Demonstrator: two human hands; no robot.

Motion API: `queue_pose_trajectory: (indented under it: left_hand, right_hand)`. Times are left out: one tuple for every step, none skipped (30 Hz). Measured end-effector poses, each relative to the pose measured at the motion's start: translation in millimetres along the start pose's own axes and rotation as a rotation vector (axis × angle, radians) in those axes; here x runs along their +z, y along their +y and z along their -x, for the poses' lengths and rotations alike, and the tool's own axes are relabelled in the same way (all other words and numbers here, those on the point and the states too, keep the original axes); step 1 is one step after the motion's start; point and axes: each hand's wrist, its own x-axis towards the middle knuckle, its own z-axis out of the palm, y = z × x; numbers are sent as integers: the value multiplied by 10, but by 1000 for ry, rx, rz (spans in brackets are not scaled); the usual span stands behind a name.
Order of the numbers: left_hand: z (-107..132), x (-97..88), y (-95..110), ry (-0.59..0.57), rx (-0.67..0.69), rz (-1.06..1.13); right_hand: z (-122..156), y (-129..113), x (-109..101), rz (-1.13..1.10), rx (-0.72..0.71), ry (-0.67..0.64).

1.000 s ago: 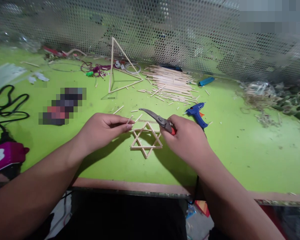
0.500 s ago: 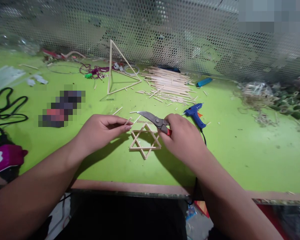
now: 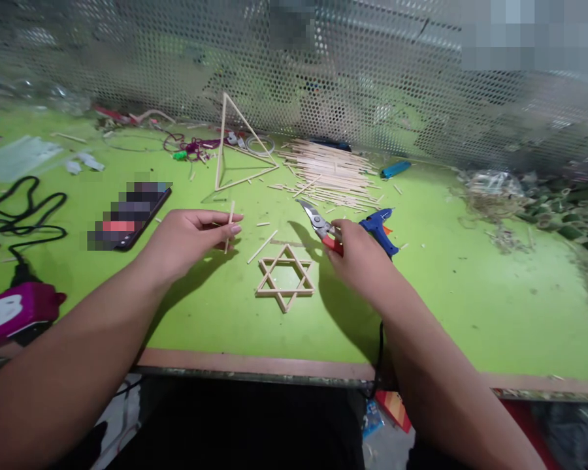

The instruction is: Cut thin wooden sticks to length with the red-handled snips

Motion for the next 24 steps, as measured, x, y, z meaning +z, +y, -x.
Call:
queue_pose_trajectory:
  left_hand:
    - [-23, 2, -19, -6, -7, 52]
    - [-48, 8, -42, -14, -16, 101]
    - [-74, 18, -67, -14, -26, 146]
    - [-101, 28, -92, -12, -38, 186]
    - [-126, 37, -114, -6, -47, 223]
    - [-150, 45, -134, -2, -54, 260]
    - [-170, 49, -150, -3, -57, 293]
    - [-187, 52, -162, -5, -58, 321]
    - [-199, 52, -170, -10, -56, 342]
    - [-206, 51, -173, -12, -54, 356]
    - [-209, 50, -174, -10, -53, 363]
    - [-207, 48, -171, -7, -52, 364]
    - [-203, 47, -165, -5, -50, 364]
    - [-195, 47, -159, -2, -44, 365]
    - [-187, 47, -152, 0, -37, 368]
    - [-179, 47, -145, 1, -30, 372]
    - [-172, 48, -139, 1, -23, 378]
    - [-167, 47, -134, 1, -17, 386]
    - [-164, 46, -131, 2, -13, 394]
    - [-163, 44, -130, 0, -12, 401]
    - [-164, 42, -129, -2, -12, 407]
    - [-167, 39, -129, -6, -13, 412]
    - [-171, 36, -129, -9, -14, 417]
    - [-175, 33, -129, -10, -15, 419]
  right_hand:
    - [-33, 11, 16, 8, -19, -5]
    - [-63, 16, 36, 25, -37, -8]
    - [-92, 15, 60, 45, -51, -5]
    - [-119, 9, 88, 62, -57, 1]
    - [-145, -1, 117, 75, -54, 11]
    - [-170, -13, 145, 81, -42, 20]
    - [-196, -26, 169, 80, -21, 28]
    - [-223, -39, 188, 77, 2, 30]
    - [-251, -53, 198, 76, 23, 22]
    - [-281, -68, 198, 84, 41, 9]
    - [-313, -87, 187, 100, 47, -7]
    - [-346, -112, 164, 124, 35, -18]
    - [-379, -147, 130, 150, 11, -18]
    - [-414, -195, 88, 173, -21, -4]
    - [-449, -259, 41, 191, -59, 17]
    - [-486, -340, -6, 195, -89, 39]
    - [-525, -437, -46, 191, -110, 40]
    - [-567, -546, -75, 182, -118, -8]
    - [-612, -661, -87, 172, -99, -69]
    - [-660, -778, -82, 185, -68, -151]
    - [-711, -888, -59, 209, -57, -235]
    - [-763, -988, -22, 234, -42, -311]
    - [-815, -1073, 23, 246, -28, -343]
    - [-863, -1142, 73, 254, -15, -359]
